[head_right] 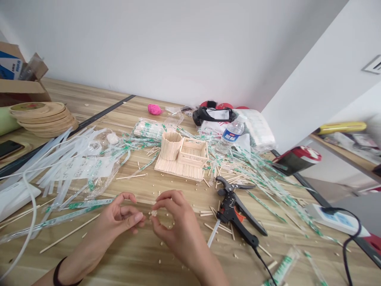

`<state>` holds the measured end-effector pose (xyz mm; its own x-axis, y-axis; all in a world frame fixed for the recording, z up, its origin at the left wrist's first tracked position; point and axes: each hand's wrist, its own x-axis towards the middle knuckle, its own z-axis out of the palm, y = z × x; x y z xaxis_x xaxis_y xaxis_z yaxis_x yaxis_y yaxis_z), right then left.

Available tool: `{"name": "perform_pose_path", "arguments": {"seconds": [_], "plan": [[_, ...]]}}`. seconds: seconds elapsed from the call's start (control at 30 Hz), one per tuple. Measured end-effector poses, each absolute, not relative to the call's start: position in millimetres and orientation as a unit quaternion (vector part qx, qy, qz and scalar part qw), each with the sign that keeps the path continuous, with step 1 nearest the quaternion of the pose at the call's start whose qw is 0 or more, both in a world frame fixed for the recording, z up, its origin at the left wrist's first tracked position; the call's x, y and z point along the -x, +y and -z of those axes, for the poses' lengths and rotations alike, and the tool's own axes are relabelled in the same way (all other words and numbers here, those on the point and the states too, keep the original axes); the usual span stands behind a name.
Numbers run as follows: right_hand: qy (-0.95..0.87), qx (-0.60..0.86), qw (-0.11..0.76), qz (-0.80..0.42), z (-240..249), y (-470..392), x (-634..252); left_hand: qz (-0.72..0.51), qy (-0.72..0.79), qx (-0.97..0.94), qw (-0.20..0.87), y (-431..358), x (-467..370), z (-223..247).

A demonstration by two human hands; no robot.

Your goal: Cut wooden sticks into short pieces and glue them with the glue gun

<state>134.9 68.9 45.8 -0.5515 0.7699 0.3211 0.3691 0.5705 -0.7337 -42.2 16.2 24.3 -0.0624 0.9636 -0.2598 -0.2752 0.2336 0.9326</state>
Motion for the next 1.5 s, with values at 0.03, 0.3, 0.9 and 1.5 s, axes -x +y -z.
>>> {"name": "perform_pose_path", "arguments": {"seconds": [0.03, 0.3, 0.9, 1.5], "plan": [[-0.824, 0.353, 0.338, -0.287, -46, 72, -138, -0.523, 0.511, -0.327, 0.598, 16, 42, -24], [-0.746, 0.477, 0.459, -0.072, -32, 131, -201, -0.557, 0.511, -0.267, 0.597, 13, 48, -42], [-0.841, 0.354, 0.407, 0.047, -20, 211, -125, -0.432, 0.577, -0.639, 0.269, 64, 57, -65], [-0.825, 0.331, 0.448, 0.096, -20, 236, -114, -0.18, 0.466, -0.842, 0.204, 234, 50, -108]]}}
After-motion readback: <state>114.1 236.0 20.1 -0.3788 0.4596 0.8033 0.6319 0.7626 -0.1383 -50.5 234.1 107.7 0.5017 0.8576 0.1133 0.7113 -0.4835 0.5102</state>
